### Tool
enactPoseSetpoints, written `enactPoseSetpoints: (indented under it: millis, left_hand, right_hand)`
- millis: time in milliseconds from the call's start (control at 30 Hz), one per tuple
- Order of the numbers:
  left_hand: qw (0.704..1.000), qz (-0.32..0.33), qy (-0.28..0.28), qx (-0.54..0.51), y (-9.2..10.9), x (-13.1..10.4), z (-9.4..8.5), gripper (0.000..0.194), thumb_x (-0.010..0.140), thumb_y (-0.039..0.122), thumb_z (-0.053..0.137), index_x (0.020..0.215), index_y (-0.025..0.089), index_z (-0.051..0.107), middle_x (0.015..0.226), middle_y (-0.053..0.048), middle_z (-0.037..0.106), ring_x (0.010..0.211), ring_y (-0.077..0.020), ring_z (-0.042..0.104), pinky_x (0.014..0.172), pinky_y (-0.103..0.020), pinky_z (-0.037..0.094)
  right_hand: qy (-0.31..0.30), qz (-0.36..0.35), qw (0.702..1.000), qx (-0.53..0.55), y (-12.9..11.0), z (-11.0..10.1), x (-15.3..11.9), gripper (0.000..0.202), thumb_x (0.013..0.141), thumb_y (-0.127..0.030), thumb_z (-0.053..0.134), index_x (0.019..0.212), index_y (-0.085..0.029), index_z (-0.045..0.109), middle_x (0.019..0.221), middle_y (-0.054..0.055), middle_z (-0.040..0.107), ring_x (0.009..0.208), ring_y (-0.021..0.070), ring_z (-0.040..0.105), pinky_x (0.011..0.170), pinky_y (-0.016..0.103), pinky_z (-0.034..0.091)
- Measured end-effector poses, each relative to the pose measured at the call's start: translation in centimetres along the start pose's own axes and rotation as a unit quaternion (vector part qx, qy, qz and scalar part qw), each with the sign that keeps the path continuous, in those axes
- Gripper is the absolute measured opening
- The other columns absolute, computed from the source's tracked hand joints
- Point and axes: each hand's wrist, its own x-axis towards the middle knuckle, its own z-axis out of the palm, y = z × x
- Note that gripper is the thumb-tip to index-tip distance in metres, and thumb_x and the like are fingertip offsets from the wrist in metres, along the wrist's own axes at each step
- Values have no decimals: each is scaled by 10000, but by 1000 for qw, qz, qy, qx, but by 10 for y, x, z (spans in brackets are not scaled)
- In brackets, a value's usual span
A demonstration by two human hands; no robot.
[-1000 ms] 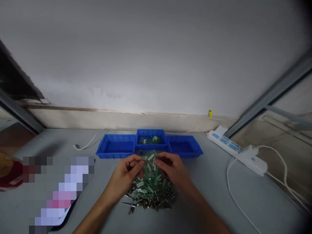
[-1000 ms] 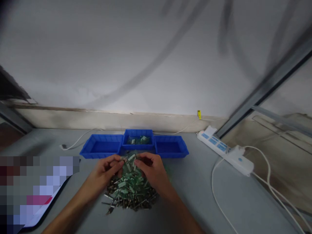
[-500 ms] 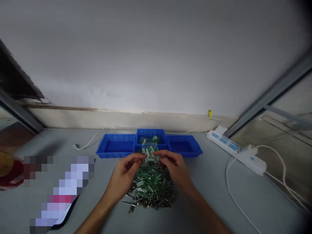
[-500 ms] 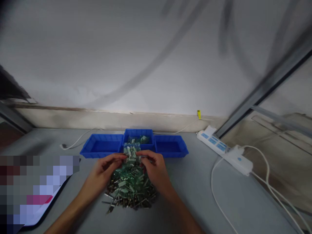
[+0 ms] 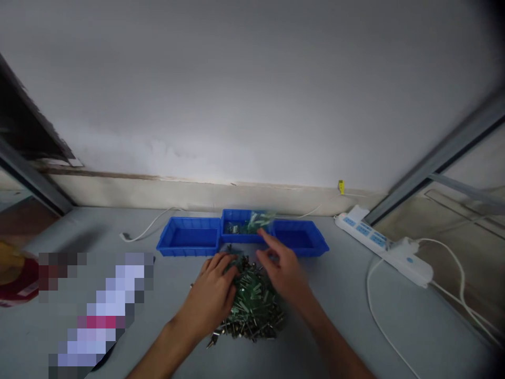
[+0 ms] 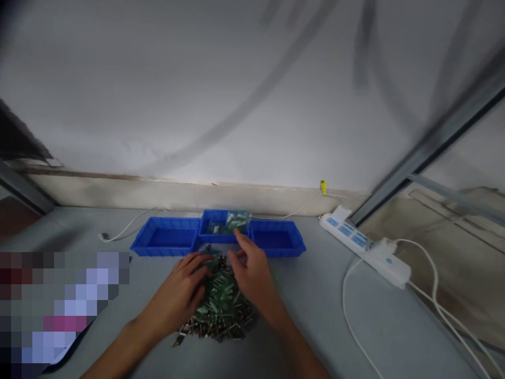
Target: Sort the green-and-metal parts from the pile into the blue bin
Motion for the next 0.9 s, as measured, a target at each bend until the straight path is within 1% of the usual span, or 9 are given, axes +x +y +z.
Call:
enactPoseSetpoints:
  millis: [67, 167, 367, 500, 600, 667, 767, 833, 900]
  left_hand:
    - [1000, -8, -15, 26, 0, 0, 2, 312, 798, 43, 481, 1021, 164, 662, 1331, -124, 579, 1293, -313, 455, 1068, -511, 389]
    - [998, -18, -42, 44, 1, 0, 2, 362, 823, 57, 457, 1120, 144, 646, 1369, -144, 557, 1298, -317, 461, 1054, -522, 393]
    - [997, -18, -60, 54, 2, -1, -1, 405, 840, 77, 429, 1172, 163, 645, 1387, -129, 555, 1277, -331, 479, 1016, -571, 388]
    - [999, -14, -27, 18, 0, -1, 2, 473, 828, 58, 437, 1251, 176, 612, 1387, -116, 563, 1269, -321, 484, 1035, -578, 370]
    - [996, -18, 39, -78, -1, 0, 1, 464, 856, 81, 439, 1278, 194, 594, 1384, -100, 566, 1269, -291, 495, 1083, -546, 344]
    - [978, -47, 85, -184, 0, 2, -2, 380, 886, 134, 450, 1213, 210, 629, 1309, -86, 619, 1204, -262, 556, 1057, -484, 401]
    - [915, -147, 110, -359, 1, 6, -7, 220, 885, 261, 540, 1059, 195, 658, 1001, -65, 712, 904, -219, 667, 792, -351, 546]
    - [865, -191, 116, -449, 3, 8, -9, 224, 842, 320, 618, 1017, 181, 624, 865, -39, 692, 771, -189, 653, 638, -279, 539]
    - [832, -196, 143, -499, 4, 10, -10, 278, 785, 331, 682, 999, 180, 588, 887, -33, 675, 751, -168, 632, 589, -242, 516]
  right_hand:
    - [-48, -6, 998, -51, 2, 3, 0, 358, 845, -250, 579, 1184, -187, 676, 1155, 114, 694, 718, 167, 653, 648, 312, 558]
    - [-54, -33, 996, -68, 0, 5, -2, 218, 858, -230, 581, 1013, -191, 729, 1040, 79, 715, 706, 152, 645, 611, 269, 530]
    - [-104, -75, 986, -105, -3, 11, -6, 171, 865, -182, 567, 928, -199, 724, 867, 43, 704, 704, 153, 635, 671, 278, 510]
    - [-86, -80, 985, -124, 1, 14, -7, 171, 858, -183, 566, 935, -201, 718, 854, 47, 701, 692, 163, 629, 694, 301, 513]
    - [-36, -59, 993, -95, 3, 12, -6, 186, 864, -223, 574, 997, -204, 702, 877, 53, 706, 668, 159, 619, 666, 299, 506]
    - [-10, -16, 999, -49, 3, 10, -5, 224, 867, -266, 574, 1050, -208, 690, 868, 51, 700, 662, 160, 614, 610, 282, 492]
    - [-47, 61, 996, 35, 1, 7, -3, 240, 851, -315, 595, 1044, -211, 692, 769, 26, 673, 627, 152, 588, 548, 257, 460]
    - [-90, 97, 987, 96, -3, 5, -2, 238, 829, -333, 621, 1023, -211, 685, 689, 0, 642, 566, 134, 548, 501, 238, 421]
    - [-107, 140, 971, 160, -7, 4, -2, 196, 812, -338, 637, 958, -210, 661, 624, -25, 609, 485, 105, 482, 443, 215, 352]
